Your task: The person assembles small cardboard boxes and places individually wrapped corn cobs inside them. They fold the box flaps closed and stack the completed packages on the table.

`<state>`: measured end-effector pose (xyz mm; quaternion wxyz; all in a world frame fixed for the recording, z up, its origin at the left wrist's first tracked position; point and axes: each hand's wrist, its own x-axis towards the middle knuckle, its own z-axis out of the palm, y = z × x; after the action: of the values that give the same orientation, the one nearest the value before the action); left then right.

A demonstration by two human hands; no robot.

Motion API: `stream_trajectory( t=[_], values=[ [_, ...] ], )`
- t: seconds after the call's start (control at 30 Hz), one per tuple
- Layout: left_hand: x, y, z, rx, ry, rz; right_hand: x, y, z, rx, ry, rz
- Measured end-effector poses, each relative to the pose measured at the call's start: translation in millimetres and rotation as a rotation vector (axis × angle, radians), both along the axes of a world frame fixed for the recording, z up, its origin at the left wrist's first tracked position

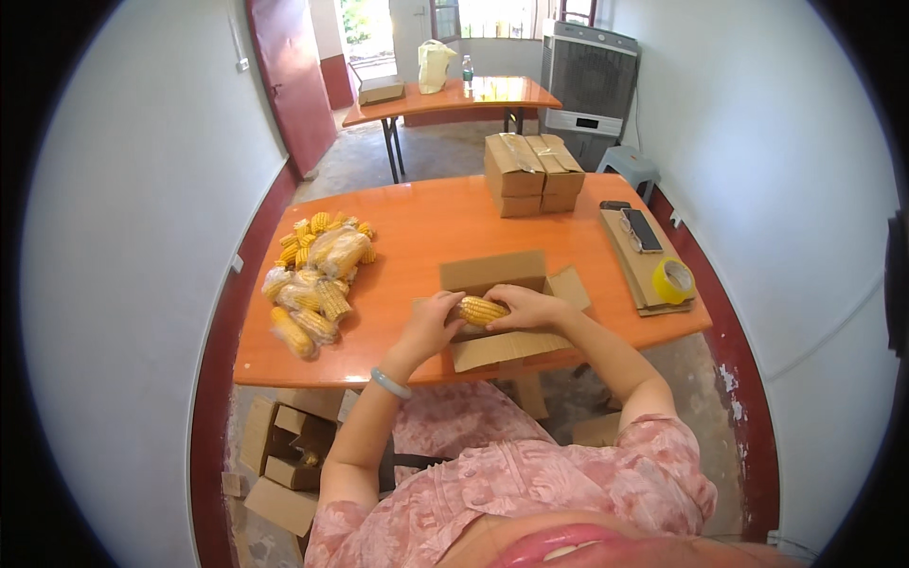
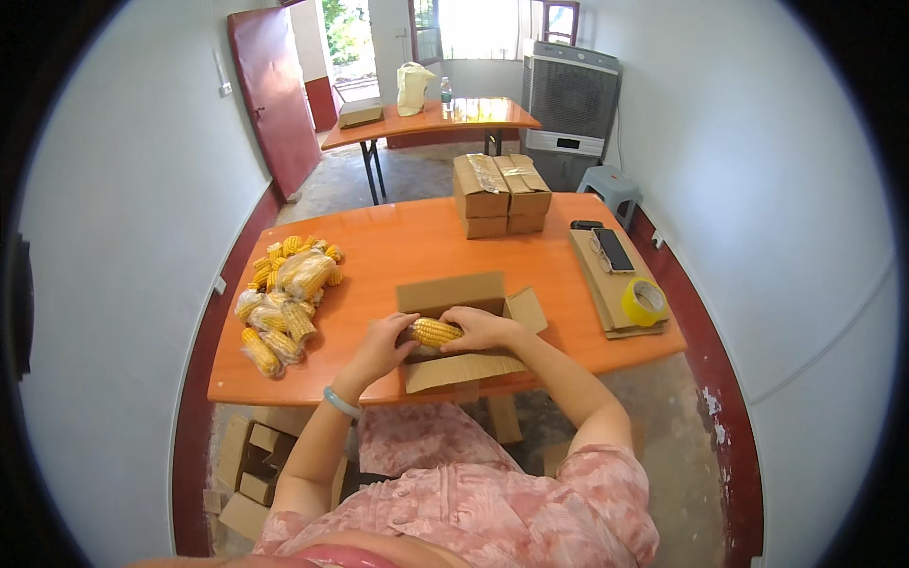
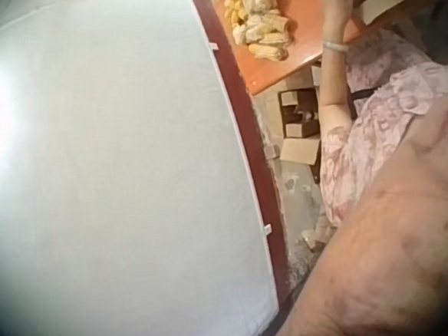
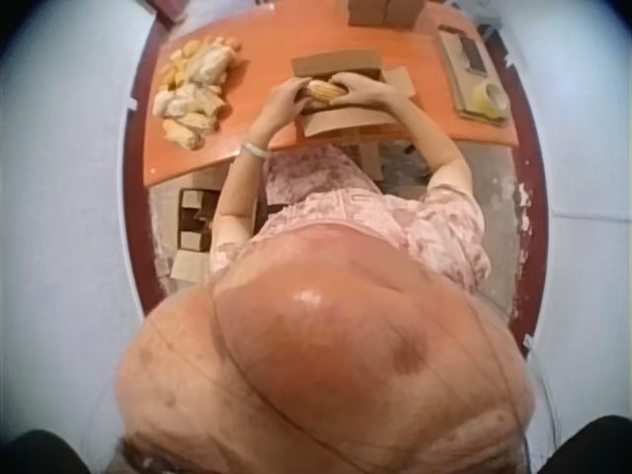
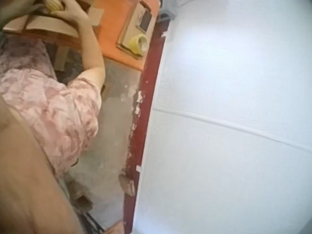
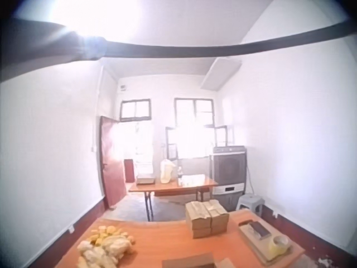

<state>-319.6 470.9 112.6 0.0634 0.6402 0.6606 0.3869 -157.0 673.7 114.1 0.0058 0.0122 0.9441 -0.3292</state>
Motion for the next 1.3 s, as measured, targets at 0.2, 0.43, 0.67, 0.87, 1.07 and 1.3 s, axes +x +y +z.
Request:
stream_trajectory(
  t=[0.2, 0.43, 0.67, 0.87, 1.07, 1.3],
  values=[
    [-5, 4, -11, 0.0, -0.284, -0.026, -3, 1, -5, -0.163, 0.051, 0.039],
    [-3, 3, -10, 0.024, -0.338, 0.057, -8, -9, 3, -0.162, 0.136, 0.033],
    [-6, 3, -10, 0.021, -0.35, 0.087, -16, -31, 20, -0.225, 0.15, -0.06],
    [-6, 3, -12, 0.09, -0.426, 0.034, -19, -27, 8, -0.19, 0.241, -0.062],
    [5, -1, 4, 0.105, -0.268, 0.078, -21, -24, 3, -0.155, 0.27, -0.084],
    [13, -5, 6, 0.193, -0.157, 0.131, -19, -33, 9, -0.142, 0.252, -0.087]
  ],
)
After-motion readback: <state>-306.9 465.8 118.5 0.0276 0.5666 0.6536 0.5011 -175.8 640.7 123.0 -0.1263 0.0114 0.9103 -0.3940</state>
